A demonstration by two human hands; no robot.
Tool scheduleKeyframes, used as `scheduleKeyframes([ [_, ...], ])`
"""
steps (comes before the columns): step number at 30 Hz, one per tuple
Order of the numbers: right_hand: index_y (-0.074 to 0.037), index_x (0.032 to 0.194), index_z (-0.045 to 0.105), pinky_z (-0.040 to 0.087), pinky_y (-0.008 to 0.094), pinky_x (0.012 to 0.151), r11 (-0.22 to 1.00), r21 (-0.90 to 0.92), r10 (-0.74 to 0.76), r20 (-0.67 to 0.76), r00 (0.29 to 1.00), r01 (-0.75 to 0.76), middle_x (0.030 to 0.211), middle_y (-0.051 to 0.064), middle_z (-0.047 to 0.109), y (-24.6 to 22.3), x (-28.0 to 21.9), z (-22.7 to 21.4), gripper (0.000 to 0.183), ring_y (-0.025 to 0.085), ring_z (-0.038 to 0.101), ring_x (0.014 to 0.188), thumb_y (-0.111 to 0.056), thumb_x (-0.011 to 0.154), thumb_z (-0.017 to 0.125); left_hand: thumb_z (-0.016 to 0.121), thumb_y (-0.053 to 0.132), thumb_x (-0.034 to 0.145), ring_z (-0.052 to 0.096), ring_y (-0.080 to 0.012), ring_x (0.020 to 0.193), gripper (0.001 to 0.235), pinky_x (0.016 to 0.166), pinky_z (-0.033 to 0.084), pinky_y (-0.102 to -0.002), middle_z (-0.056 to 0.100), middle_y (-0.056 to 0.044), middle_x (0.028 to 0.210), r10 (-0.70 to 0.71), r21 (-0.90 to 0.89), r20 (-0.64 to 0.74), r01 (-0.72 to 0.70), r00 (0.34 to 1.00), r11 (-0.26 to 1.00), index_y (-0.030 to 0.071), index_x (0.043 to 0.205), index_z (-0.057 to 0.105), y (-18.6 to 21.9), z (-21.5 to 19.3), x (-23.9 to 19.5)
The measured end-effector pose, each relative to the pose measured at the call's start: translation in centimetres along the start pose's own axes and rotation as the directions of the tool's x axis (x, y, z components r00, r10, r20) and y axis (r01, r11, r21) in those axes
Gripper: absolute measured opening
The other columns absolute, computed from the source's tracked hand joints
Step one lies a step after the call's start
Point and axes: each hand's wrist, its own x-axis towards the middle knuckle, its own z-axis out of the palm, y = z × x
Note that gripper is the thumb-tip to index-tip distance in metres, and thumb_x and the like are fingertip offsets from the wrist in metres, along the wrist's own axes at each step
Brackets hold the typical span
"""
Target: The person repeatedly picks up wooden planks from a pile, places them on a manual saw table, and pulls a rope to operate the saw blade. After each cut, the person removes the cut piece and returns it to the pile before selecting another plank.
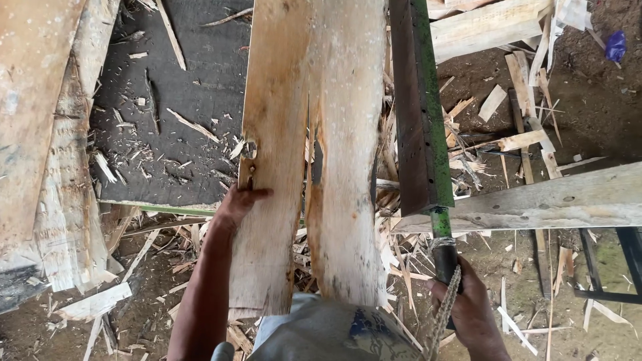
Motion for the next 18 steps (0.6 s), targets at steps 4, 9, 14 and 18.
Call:
scheduleKeyframes([
  [4, -0.002, 0.145, 0.046, 0.055, 0.033, 0.046, 0.999, -0.034, -0.017, 0.004, 1.0, 0.017, 0.074, 0.009, 0.055, 0.4, 0.4, 0.1, 0.071, 0.016, 0.06, 0.056, -0.01, 0.08, 0.071, 0.08, 0.015, 0.092, 0.07, -0.0249, 0.109, 0.022, 0.101, 0.051, -0.031, 0.077, -0.017, 0.121, -0.125, -0.01, -0.017, 0.125, 0.992, 0.992, 0.006, 0.112, 0.077, 1.9, 0.5, 1.9],
  [9, -0.001, 0.141, 0.046, 0.054, 0.034, 0.039, 0.998, -0.058, 0.027, -0.005, 1.0, -0.027, 0.072, 0.01, 0.055, -2.4, -0.9, 0.7, 0.064, 0.018, 0.06, 0.047, -0.015, 0.084, 0.072, 0.073, 0.021, 0.094, 0.07, -0.0181, 0.113, 0.025, 0.1, 0.053, -0.028, 0.075, -0.012, 0.125, 0.002, 0.058, -0.01, -0.001, 1.0, 0.998, 0.008, 0.113, 0.079, 1.0, 0.8, 5.1],
  [14, 0.0, 0.14, 0.047, 0.051, 0.035, 0.035, 0.996, -0.088, 0.025, -0.002, 1.0, -0.025, 0.071, 0.011, 0.054, -1.4, -0.5, 0.7, 0.06, 0.019, 0.058, 0.044, -0.013, 0.086, 0.07, 0.062, 0.026, 0.095, 0.075, -0.0154, 0.108, 0.029, 0.092, 0.063, -0.029, 0.076, -0.005, 0.125, -0.063, 0.024, -0.027, 0.064, 0.998, 0.998, 0.014, 0.112, 0.081, -0.1, 0.9, 6.2],
  [18, -0.005, 0.144, 0.044, 0.057, 0.032, 0.042, 0.96, -0.274, -0.062, -0.034, 0.998, 0.05, 0.085, 0.011, 0.063, 4.1, 2.2, 2.2, 0.061, 0.018, 0.064, 0.055, -0.009, 0.087, 0.066, 0.079, 0.016, 0.09, 0.069, -0.0252, 0.1, 0.025, 0.087, 0.056, -0.033, 0.079, -0.015, 0.118, -0.033, -0.08, -0.018, 0.031, 0.999, 0.996, 0.005, 0.112, 0.08, -1.7, 0.6, 7.8],
])
